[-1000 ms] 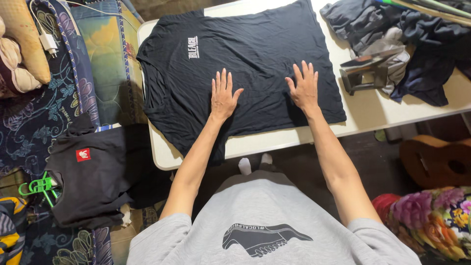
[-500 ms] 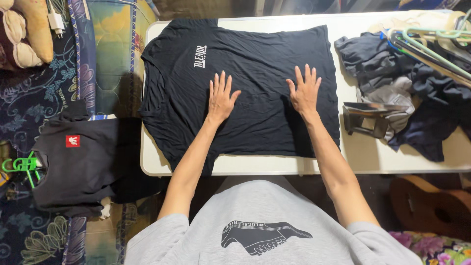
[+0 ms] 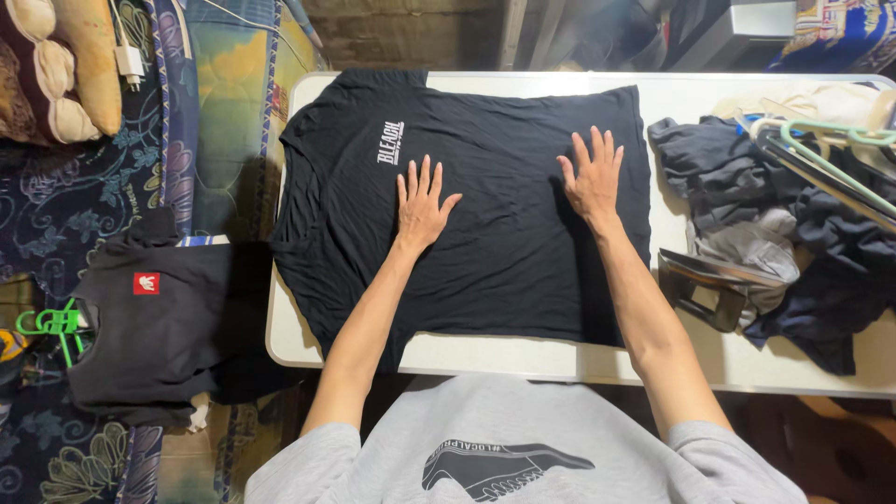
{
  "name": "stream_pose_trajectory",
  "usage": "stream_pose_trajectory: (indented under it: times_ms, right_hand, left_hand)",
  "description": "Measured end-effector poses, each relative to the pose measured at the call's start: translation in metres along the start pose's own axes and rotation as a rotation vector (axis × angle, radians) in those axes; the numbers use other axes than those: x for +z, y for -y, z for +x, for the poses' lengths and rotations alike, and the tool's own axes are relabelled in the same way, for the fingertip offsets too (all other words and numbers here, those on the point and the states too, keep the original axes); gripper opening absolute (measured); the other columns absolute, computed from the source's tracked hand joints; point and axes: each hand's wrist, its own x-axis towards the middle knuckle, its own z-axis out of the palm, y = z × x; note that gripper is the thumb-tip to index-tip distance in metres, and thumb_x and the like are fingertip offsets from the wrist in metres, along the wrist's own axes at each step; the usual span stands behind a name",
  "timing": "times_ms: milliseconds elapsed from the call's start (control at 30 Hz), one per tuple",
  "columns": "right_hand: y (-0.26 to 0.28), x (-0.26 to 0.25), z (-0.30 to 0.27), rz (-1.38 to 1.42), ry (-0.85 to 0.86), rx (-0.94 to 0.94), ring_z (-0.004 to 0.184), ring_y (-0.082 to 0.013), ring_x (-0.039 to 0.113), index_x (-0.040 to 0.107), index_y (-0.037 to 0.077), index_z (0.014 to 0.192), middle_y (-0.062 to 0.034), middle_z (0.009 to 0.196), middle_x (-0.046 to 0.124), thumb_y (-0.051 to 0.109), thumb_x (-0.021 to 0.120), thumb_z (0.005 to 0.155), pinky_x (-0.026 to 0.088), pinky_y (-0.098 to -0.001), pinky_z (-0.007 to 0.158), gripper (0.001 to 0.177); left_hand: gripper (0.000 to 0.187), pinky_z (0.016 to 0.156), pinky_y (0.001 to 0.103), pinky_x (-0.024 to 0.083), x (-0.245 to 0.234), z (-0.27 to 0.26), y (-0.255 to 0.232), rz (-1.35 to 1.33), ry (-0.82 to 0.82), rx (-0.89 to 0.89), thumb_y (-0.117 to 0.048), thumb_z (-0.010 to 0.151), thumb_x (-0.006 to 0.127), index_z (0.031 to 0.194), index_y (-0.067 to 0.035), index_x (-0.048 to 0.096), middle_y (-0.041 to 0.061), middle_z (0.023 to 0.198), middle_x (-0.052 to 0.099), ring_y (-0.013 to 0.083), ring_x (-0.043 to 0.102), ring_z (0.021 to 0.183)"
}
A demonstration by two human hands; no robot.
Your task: The person irons a black t-shirt laid out on a white table. They repeatedly smooth the fabric with their hands and move the iron across the shirt's surface, focusing on the front and sleeves.
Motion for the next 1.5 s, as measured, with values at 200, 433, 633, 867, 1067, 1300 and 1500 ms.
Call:
stream_pose_trajectory:
  times_ms: [200,433,633,867,1067,1300,1500]
  right_hand:
    - [-0.01,0.003,0.033,-0.032,0.076,0.145,0.154,-0.0485,0.017,0.042,0.015,0.16,-0.0238,0.167,0.026,0.049,0.049,0.108,0.009,-0.0664,0.122,0.062]
    - [-0.022,0.008,0.041,-0.061,0.106,0.156,0.156,-0.0487,0.012,0.036,0.018,0.163,-0.0232,0.17,0.021,0.055,0.044,0.108,0.004,-0.0675,0.122,0.067]
    - [0.006,-0.005,0.035,-0.043,0.09,0.118,0.158,-0.0457,0.013,0.038,0.016,0.163,-0.0223,0.171,0.022,0.056,0.048,0.108,0.004,-0.0706,0.122,0.069]
    - [0.017,0.002,0.017,-0.044,0.133,0.067,0.155,-0.0487,0.012,0.038,0.016,0.162,-0.0248,0.169,0.021,0.053,0.045,0.107,0.004,-0.0722,0.119,0.067]
    - [0.044,0.006,-0.007,-0.093,0.116,-0.061,0.154,-0.0486,0.018,0.041,0.014,0.16,-0.0246,0.168,0.024,0.05,0.049,0.107,0.01,-0.074,0.117,0.065]
    - [0.118,0.046,0.045,0.07,0.17,-0.261,0.154,-0.0432,0.027,0.046,0.012,0.157,-0.0184,0.165,0.036,0.047,0.051,0.108,0.02,-0.068,0.12,0.06]
    - [0.15,0.094,0.095,0.056,0.144,-0.399,0.15,-0.0445,0.03,0.049,0.019,0.155,-0.0183,0.162,0.038,0.046,0.055,0.106,0.023,-0.0667,0.118,0.056]
  left_hand:
    - [0.081,0.126,0.052,0.02,0.009,0.029,0.021,-0.053,-0.069,0.054,-0.053,0.106,0.05,0.156,0.009,0.034,0.023,0.167,0.027,0.0409,0.024,0.155]
    - [0.079,0.126,0.055,0.02,0.004,0.033,0.017,-0.058,-0.077,0.071,-0.052,0.106,0.052,0.158,0.005,0.034,0.023,0.168,0.027,0.0424,0.024,0.155]
    - [0.075,0.124,0.06,0.019,0.013,0.066,0.017,-0.037,-0.032,0.155,-0.054,0.105,0.053,0.158,-0.004,0.039,0.019,0.167,0.029,0.0442,0.024,0.154]
    - [0.072,0.122,0.062,0.017,0.022,0.102,0.023,-0.082,-0.024,0.02,-0.052,0.107,0.051,0.157,-0.002,0.041,0.023,0.166,0.028,0.0474,0.023,0.152]
    - [0.074,0.124,0.061,0.018,0.015,0.073,0.04,-0.082,-0.038,0.071,-0.051,0.107,0.05,0.153,0.006,0.042,0.023,0.165,0.032,0.0447,0.026,0.153]
    - [0.076,0.123,0.058,0.025,0.017,0.056,0.063,0.001,-0.087,0.102,-0.05,0.106,0.052,0.155,0.006,0.038,0.022,0.166,0.031,0.0434,0.03,0.152]
    - [0.075,0.124,0.056,0.024,0.011,0.049,0.056,0.012,-0.148,0.087,-0.049,0.105,0.054,0.157,0.003,0.037,0.019,0.166,0.031,0.0403,0.029,0.154]
